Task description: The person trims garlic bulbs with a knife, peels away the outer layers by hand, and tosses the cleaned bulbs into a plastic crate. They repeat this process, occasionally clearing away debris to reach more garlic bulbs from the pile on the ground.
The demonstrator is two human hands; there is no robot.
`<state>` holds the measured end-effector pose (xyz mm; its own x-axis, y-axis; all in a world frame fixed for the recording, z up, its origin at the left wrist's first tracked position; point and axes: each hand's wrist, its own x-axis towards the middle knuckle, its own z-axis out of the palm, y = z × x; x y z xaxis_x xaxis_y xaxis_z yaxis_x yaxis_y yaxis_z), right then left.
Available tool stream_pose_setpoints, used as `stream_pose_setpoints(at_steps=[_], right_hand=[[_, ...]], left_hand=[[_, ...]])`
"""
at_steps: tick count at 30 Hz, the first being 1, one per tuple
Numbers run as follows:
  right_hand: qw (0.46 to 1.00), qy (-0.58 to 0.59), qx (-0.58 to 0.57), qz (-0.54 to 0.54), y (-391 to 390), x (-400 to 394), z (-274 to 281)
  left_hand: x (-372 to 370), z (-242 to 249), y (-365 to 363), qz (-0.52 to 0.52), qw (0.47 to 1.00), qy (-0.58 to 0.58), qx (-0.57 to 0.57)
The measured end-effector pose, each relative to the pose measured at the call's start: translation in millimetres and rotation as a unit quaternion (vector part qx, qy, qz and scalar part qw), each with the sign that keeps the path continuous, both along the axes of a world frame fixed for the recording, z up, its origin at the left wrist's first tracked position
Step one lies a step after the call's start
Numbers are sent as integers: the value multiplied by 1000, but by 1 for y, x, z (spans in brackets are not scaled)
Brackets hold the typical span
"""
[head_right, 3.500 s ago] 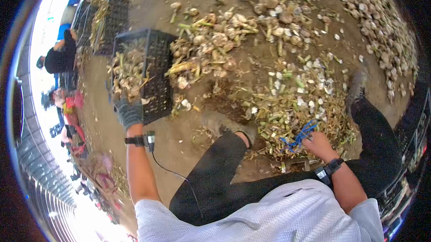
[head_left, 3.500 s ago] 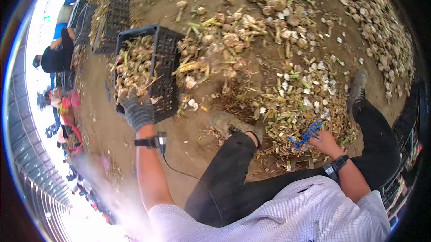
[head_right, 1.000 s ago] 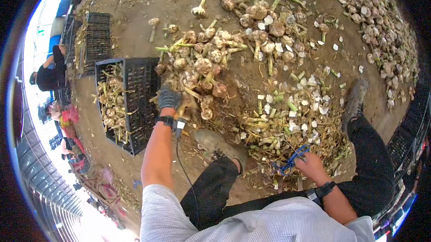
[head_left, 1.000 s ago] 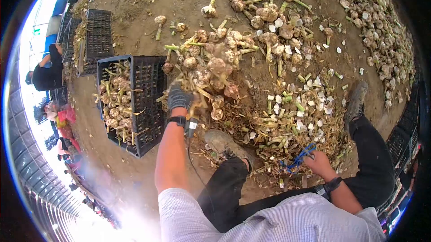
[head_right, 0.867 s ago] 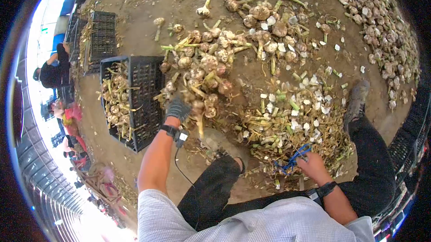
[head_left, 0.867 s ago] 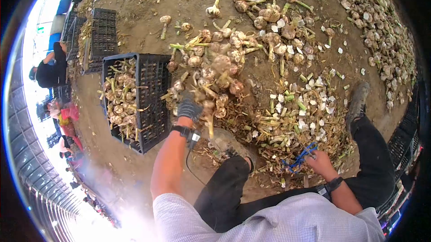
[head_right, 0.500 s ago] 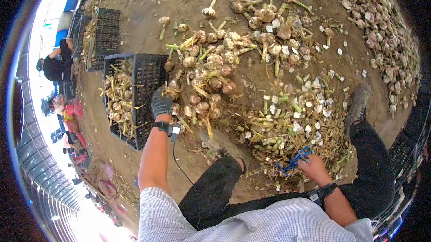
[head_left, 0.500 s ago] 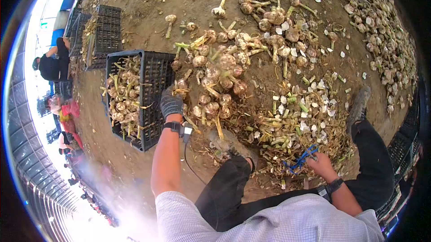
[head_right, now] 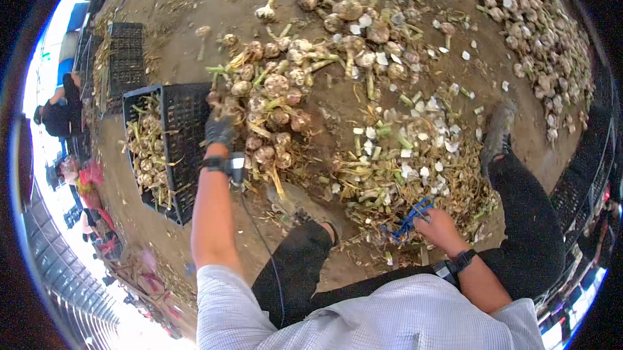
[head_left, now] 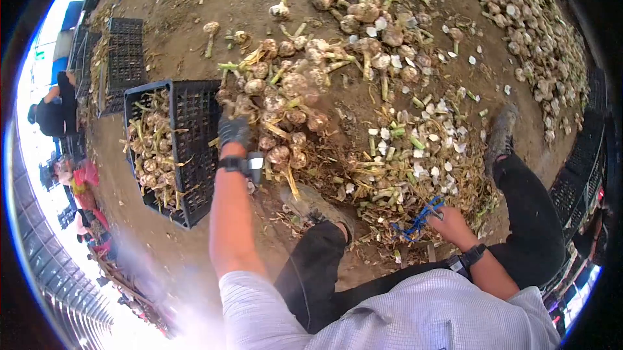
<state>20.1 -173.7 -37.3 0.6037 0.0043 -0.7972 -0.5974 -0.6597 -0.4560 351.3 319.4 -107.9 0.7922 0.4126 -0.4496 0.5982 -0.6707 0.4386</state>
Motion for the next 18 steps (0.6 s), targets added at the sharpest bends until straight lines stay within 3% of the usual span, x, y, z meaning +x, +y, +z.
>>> stream_pose_setpoints(at_steps=[2, 4, 6, 8, 11, 13, 15, 16, 18], right_hand=[[1000, -30, 5, -3, 1, -4, -1], [1000, -13, 3, -9, 3, -1, 3], [1000, -23, -3, -2, -2, -13, -6], [999, -39, 15, -6, -1, -5, 4], [998, -64, 27, -11, 0, -11, -1], [999, -13, 14, -26, 3, -3, 14], [1000, -6, 1, -23, 6, 0, 16], [1000, -16, 3, -11, 5, -2, 11], [1000, -28, 3, 13, 1, -9, 6]], left_hand=[[-15, 9, 14, 94, 953, -80, -275], [-30, 27, 21, -57, 936, -95, -333], [-45, 41, 3, -278, 917, -65, -280], [-54, 66, -47, -545, 834, -2, -85], [-98, 43, -128, -529, 833, 107, -122], [-133, 22, -164, -526, 841, -53, -118], [-154, -6, -186, -551, 828, -93, -45], [-158, -17, -195, -569, 820, 65, 4], [-174, -27, -204, -616, 781, 91, 52]])
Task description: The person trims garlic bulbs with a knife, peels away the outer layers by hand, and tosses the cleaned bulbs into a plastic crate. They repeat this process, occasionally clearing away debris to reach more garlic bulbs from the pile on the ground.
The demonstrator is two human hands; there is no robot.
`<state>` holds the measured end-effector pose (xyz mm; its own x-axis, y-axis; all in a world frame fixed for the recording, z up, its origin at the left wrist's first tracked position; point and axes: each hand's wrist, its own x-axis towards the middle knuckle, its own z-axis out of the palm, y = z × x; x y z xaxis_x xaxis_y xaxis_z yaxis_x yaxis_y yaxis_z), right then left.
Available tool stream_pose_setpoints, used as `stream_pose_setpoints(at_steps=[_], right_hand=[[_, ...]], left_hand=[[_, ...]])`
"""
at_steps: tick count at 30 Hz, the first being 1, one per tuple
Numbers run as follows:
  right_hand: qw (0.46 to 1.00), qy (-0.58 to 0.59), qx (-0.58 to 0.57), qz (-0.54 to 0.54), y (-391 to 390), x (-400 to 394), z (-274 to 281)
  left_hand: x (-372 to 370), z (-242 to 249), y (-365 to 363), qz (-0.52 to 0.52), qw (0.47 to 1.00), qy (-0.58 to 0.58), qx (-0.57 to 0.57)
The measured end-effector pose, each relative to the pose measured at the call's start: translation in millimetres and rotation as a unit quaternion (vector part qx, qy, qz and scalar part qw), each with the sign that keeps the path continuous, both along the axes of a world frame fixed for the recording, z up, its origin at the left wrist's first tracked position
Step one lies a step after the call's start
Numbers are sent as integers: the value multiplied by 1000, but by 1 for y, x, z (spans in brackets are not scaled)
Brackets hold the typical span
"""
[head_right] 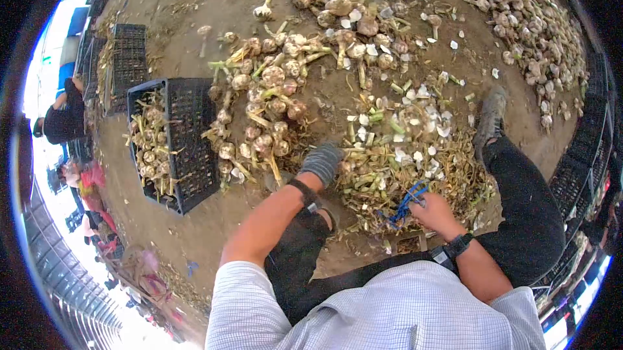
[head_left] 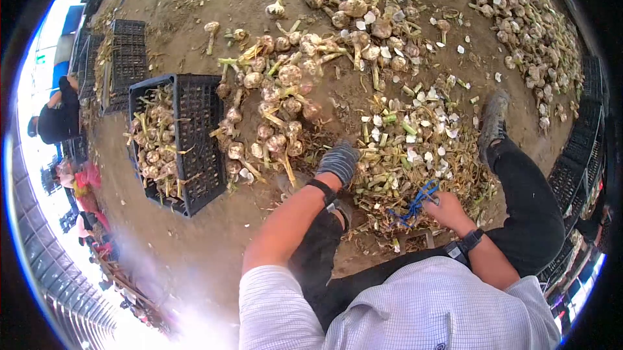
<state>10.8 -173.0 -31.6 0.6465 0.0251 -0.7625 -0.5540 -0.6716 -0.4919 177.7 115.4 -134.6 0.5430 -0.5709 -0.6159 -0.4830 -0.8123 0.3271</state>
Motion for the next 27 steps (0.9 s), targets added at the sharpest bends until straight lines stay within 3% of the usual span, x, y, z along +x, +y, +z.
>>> stream_pose_setpoints(at_steps=[1, 5, 7, 9, 12, 13, 15, 16, 17, 18, 21, 24, 25, 27], right_hand=[[1000, 17, 10, -13, 0, 0, 0], [1000, 12, -9, -2, 1, -4, -3], [1000, 4, -20, 14, 0, -4, -2], [1000, -9, -9, -1, 0, -4, 1], [997, -74, 1, -11, 5, -7, 0], [995, -103, 1, -13, 7, -8, -1], [999, -37, -6, -6, 7, -4, 3], [1000, -4, -11, -1, 7, 0, 7], [1000, 9, 1, -13, 9, 4, 14], [1000, 9, 6, -18, 10, 3, 13], [1000, 16, 9, -23, 8, -1, 7], [1000, 17, -3, -16, 6, -4, 0], [1000, 5, -2, -13, 5, -5, -2], [1000, -8, 8, -13, 8, -6, -4]], left_hand=[[-2, -1, -1, -32, 999, -4, 24], [0, 8, 9, 6, 1000, 15, 19], [31, 73, 0, 151, 980, 125, -8], [31, 60, 39, 353, 892, 154, -237], [72, 155, 88, 377, 875, -47, -299], [86, 185, 114, 371, 870, -145, -290], [110, 232, 180, 369, 839, -320, -238], [123, 225, 249, 361, 820, -382, -229], [133, 247, 279, 365, 816, -424, -145], [140, 265, 302, 367, 805, -462, -61], [155, 246, 391, 378, 828, -391, 137], [124, 221, 374, 238, 719, -584, 290], [112, 231, 330, 291, 753, -527, 266], [97, 184, 333, 105, 761, -595, 234]])
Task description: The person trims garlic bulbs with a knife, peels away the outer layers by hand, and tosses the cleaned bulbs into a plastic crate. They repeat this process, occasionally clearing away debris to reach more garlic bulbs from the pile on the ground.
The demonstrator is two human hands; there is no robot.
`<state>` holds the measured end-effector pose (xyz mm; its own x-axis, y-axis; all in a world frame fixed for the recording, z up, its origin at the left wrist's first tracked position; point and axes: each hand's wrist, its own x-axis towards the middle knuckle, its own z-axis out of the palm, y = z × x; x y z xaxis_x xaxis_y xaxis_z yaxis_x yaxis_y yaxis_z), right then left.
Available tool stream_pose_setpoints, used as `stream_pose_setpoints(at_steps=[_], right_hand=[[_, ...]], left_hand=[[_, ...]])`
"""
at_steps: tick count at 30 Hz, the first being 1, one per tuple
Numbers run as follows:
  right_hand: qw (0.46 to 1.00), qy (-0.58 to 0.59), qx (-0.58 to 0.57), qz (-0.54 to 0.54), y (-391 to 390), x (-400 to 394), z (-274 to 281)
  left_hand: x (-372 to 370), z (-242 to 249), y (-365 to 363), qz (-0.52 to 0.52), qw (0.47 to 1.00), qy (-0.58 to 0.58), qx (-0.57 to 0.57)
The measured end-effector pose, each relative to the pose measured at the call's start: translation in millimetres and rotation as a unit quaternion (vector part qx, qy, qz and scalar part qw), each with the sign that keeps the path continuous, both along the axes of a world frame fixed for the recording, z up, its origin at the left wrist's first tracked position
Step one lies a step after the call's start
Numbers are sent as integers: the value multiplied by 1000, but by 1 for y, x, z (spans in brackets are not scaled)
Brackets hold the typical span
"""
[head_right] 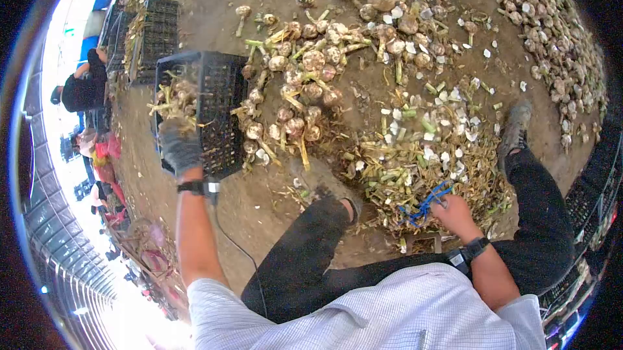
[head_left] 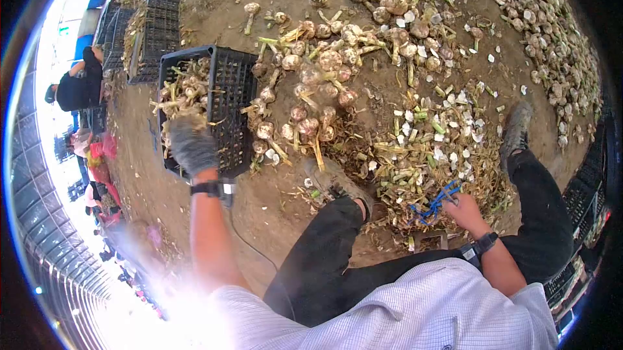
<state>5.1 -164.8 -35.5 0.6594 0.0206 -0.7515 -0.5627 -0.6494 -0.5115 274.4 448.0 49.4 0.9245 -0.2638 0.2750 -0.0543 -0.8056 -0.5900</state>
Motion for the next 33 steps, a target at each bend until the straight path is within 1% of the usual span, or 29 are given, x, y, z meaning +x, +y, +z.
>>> stream_pose_setpoints(at_steps=[1, 2, 3, 4, 5, 7, 8, 9, 11, 12, 13, 14, 16, 17, 18, 19, 20, 21, 22, 23, 24, 25, 26, 28, 29, 30, 31, 33], right_hand=[[1000, -2, 8, -4, 1, 1, 2], [1000, -6, 16, -7, 1, 3, 3], [1000, 5, 8, -3, 1, 4, 0], [1000, 13, 0, -3, -2, 1, -3], [1000, 23, -7, -6, -4, -2, -5], [1000, -13, 5, -8, -4, -4, -8], [999, -31, 12, -7, -5, -5, -9], [1000, -21, 1, -1, -6, -5, -7], [1000, -5, -16, 12, -3, 1, -4], [999, 19, -21, 22, -1, 2, -4], [998, 42, -28, 29, -2, 3, -2], [997, 63, -37, 34, -5, 4, 0], [998, 48, -33, 27, -2, 8, 8], [998, 42, -28, 25, -4, 7, 10], [999, 23, -28, 36, -7, 1, 5], [999, 14, -26, 35, -8, 0, 9], [999, 1, -22, 33, -5, 3, 14], [999, -13, -19, 31, -7, 4, 18], [999, 2, -20, 36, -9, 1, 15], [999, -12, -12, 32, -10, 0, 20], [999, -26, -3, 29, -9, 0, 26], [999, -41, 5, 25, -9, -1, 32], [999, -45, 7, 23, -10, -3, 34], [997, -73, 24, 20, -12, -9, 40], [995, -87, 32, 19, -13, -11, 46], [994, -96, 39, 15, -14, -12, 56], [993, -114, 38, 14, -17, -16, 57], [988, -149, 37, 14, -19, -22, 57]], left_hand=[[-14, -7, -39, 45, 991, 76, -96], [-30, -12, -77, 91, 966, 150, -191], [-59, -94, -51, 108, 958, 233, -128], [-72, -126, -41, 173, 934, 247, -191], [-79, -150, -31, 209, 924, 234, -217], [-79, -167, -32, 278, 898, 213, -267], [-71, -172, -27, 372, 825, 323, -277], [-77, -192, -16, 346, 846, 309, -263], [-102, -254, 29, 292, 887, 273, -232], [-102, -266, 49, 347, 846, 319, -248], [-109, -266, 40, 336, 859, 306, -236], [-108, -266, 29, 339, 852, 336, -216], [-84, -196, -41, 322, 825, 451, -108], [-74, -174, -53, 319, 810, 481, -100], [-72, -176, -44, 373, 787, 464, -163], [-77, -204, 3, 317, 789, 465, -245], [-67, -179, -2, 231, 802, 516, -192], [-59, -150, -12, 206, 800, 509, -244], [-51, -119, -23, 179, 794, 502, -293], [-48, -94, -31, 208, 757, 432, -443], [-46, -60, -42, 230, 698, 351, -581], [-41, 18, -92, 176, 781, 326, -503], [-27, 17, -59, 149, 528, 348, -760], [-27, 114, -102, 37, 722, 292, -627], [-27, 163, -124, -4, 805, 237, -544], [-31, 197, -136, -37, 848, 183, -496], [-39, 218, -144, -62, 868, 151, -470], [-57, 256, -161, -93, 890, 102, -435]])
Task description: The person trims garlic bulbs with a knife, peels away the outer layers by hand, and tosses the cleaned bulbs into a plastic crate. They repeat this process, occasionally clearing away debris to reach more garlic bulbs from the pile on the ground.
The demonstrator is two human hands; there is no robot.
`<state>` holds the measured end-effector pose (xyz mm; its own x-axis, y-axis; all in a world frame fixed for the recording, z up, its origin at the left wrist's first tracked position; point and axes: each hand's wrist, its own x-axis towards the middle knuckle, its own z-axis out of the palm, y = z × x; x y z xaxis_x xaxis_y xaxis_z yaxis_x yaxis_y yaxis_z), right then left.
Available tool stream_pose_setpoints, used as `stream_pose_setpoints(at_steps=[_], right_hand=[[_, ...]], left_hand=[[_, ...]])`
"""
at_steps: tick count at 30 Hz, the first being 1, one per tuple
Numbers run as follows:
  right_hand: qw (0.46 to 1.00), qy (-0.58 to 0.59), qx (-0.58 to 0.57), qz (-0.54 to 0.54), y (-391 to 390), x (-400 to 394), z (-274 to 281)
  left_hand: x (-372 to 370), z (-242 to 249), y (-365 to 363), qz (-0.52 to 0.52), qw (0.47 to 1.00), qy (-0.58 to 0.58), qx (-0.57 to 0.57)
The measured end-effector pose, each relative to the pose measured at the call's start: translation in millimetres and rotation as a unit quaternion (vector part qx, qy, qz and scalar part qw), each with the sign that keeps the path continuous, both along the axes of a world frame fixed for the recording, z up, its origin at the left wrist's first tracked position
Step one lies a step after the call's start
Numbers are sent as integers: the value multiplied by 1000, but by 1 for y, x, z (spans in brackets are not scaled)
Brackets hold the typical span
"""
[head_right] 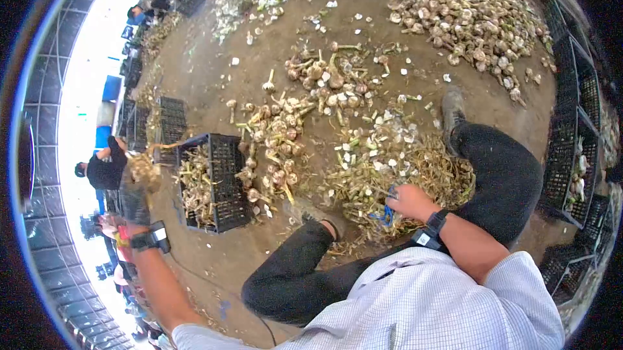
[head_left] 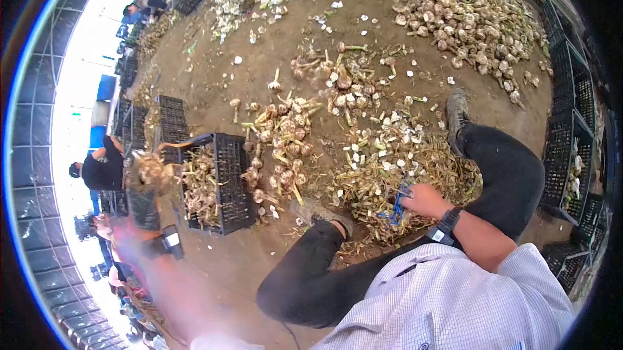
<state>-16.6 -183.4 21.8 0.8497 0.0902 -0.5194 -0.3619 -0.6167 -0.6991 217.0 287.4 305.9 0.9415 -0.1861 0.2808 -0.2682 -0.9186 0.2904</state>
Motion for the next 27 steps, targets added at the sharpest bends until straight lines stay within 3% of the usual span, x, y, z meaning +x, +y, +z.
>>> stream_pose_setpoints(at_steps=[4, 5, 9, 10, 12, 14, 17, 19, 22, 23, 26, 27], right_hand=[[998, -21, 31, -52, -3, -8, 13], [997, -74, 0, -21, -5, -8, 17], [981, -176, 57, -65, -10, -14, 46], [981, -154, 82, -87, -17, -21, 44], [973, -153, 113, -133, -25, -30, 64], [963, -186, 121, -152, -32, -39, 71], [951, -259, 115, -125, -42, -42, 77], [955, -253, 113, -105, -39, -45, 84], [963, -250, 82, -51, -32, -48, 99], [966, -251, 59, -21, -30, -48, 94], [966, -256, 22, 22, -26, -45, 90], [965, -259, 14, 30, -26, -43, 94]], left_hand=[[-51, 26, -47, -45, 999, -10, -11], [-64, 24, -62, -62, 998, 1, -19], [-118, -23, -146, -188, 980, 69, -4], [-147, -30, -194, -160, 922, 212, -283], [-175, -82, -222, -53, 832, 310, -457], [-189, -121, -240, -136, 848, 322, -399], [-199, -175, -264, -156, 834, 385, -364], [-207, -182, -283, -127, 815, 440, -354], [-211, -202, -290, -171, 870, 368, -282], [-211, -207, -290, -165, 857, 412, -262], [-210, -239, -282, -305, 921, 238, -34], [-209, -246, -281, -334, 926, 172, -31]])
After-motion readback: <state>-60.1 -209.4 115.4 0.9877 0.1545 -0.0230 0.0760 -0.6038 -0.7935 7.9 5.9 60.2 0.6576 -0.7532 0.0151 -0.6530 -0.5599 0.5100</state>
